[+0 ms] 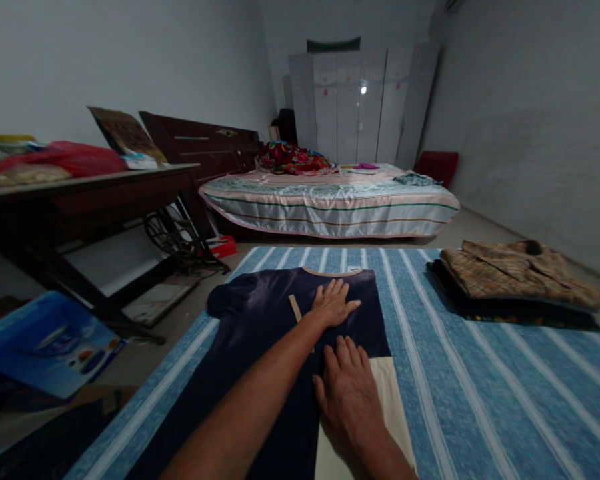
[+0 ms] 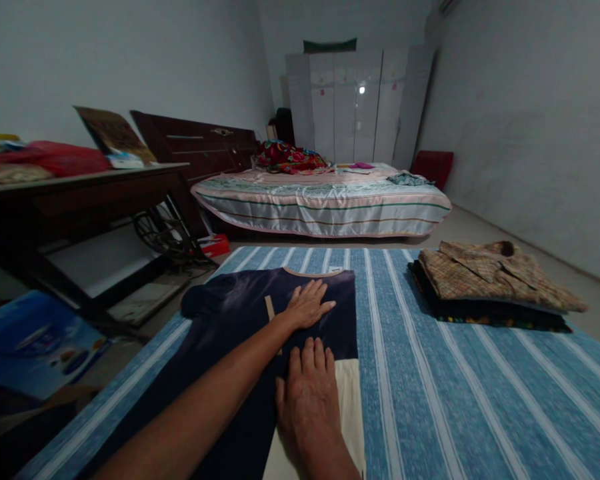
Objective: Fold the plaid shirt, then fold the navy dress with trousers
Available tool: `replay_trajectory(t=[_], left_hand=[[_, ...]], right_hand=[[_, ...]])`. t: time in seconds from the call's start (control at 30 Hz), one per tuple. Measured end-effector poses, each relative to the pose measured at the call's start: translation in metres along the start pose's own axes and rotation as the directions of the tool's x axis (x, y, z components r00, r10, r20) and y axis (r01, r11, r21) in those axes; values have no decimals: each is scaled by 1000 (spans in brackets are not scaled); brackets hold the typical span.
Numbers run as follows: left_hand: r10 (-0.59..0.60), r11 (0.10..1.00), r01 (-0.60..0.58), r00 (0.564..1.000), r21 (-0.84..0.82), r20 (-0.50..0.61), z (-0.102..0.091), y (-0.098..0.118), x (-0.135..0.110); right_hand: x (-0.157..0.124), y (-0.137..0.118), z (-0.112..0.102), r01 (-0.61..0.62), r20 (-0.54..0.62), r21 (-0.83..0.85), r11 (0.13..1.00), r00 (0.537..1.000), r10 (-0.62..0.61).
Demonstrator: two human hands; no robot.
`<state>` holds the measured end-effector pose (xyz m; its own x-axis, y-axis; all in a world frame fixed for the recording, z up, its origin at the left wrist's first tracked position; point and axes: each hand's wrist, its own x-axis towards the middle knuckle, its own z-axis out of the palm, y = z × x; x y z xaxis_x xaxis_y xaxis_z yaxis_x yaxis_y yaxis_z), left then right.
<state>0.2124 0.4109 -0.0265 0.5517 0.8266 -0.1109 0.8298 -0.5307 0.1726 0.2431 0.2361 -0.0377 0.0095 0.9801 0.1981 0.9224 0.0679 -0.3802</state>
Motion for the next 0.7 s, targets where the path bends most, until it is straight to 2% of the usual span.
replay_trajectory(t=[0.17, 0.43, 0.7], left_hand=[[-9, 1000, 9, 1000, 15, 3, 6, -4, 3], [31, 999, -30, 999, 26, -36, 1, 3, 7], [206, 978, -204, 977, 36, -53, 9, 29, 51]], right_hand=[[1, 1, 1, 1, -1, 11, 1000, 1000, -1], [1, 3, 10, 10, -25, 17, 1000, 1000, -9], [0, 3, 4, 14, -31, 28, 1000, 999, -13]])
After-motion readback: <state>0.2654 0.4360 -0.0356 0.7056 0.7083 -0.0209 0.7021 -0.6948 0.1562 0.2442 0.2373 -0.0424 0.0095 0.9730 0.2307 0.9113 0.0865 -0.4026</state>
